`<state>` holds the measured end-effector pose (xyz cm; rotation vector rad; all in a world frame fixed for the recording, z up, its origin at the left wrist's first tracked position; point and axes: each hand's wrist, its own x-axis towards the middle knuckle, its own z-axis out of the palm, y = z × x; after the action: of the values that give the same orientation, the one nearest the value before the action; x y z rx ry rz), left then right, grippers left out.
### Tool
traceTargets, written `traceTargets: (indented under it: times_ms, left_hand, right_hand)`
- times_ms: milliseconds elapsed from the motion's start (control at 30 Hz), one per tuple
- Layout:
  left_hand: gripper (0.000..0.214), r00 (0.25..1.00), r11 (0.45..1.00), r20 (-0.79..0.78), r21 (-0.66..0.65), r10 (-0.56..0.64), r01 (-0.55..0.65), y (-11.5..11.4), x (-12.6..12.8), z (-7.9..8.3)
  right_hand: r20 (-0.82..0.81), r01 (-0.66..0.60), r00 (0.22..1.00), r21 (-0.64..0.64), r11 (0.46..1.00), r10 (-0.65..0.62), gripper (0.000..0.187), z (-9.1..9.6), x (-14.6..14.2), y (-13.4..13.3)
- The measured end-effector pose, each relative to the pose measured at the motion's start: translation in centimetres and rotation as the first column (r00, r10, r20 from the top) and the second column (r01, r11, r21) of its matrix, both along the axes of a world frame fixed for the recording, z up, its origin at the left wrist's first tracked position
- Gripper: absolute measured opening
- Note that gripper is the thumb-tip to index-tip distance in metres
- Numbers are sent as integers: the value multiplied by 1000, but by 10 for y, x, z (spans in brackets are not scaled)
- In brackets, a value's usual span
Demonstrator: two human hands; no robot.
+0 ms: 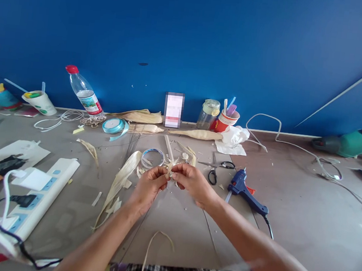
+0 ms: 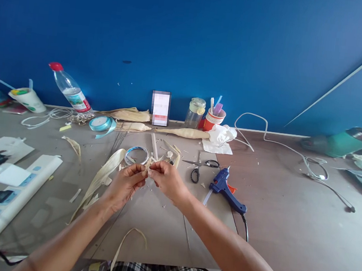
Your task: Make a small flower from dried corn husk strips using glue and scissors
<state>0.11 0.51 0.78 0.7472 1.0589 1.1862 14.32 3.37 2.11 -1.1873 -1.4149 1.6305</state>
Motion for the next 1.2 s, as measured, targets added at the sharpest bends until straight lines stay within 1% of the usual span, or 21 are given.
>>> traceTargets:
  times_ms: [67,167,300,467,600,767,867,967,1100,1200]
  left_hand:
    - [17,1000,1000,-3,-2,-2,2,0,0,0]
    - [18,1000,1000,-9,7,-25,25,0,0,1]
    - [16,999,999,-11,4,-41,41,-1,1,3]
    - [16,999,999,42,-22,-31,32,-2,1,6]
    - [18,997,999,70,-27,-39,41,-1,0,4]
    - [17,993,996,86,-13,-82,84,-1,-2,3]
    - [15,982,991,142,-19,-127,131,-1,-4,2]
    - [15,972,988,191,-40,-137,148,-1,-6,1]
    - [17,967,982,209,-84,-149,170,-1,-7,-2]
    - [17,965,981,220,-97,-145,170,-1,-7,-2]
  right_hand:
    - [-59,10,998,-41,999,-12,12,0,-1,0]
    - [-99,29,994,-70,997,-36,11,2,-4,-1]
    - [-117,53,991,-102,993,-65,11,6,-5,-1]
    - [-127,45,990,-121,992,-60,13,7,-5,0]
    - [-134,38,990,-112,993,-53,13,3,-4,2]
    - [-86,62,994,-63,996,-67,9,-2,-6,3]
    - [-106,48,993,-75,996,-56,11,-4,-6,4]
    - [-156,38,986,-108,993,-54,13,-5,-6,6]
    - [-239,-14,971,-132,991,-19,13,-8,-6,8]
    - [-265,-41,964,-169,985,-5,14,-7,-6,9]
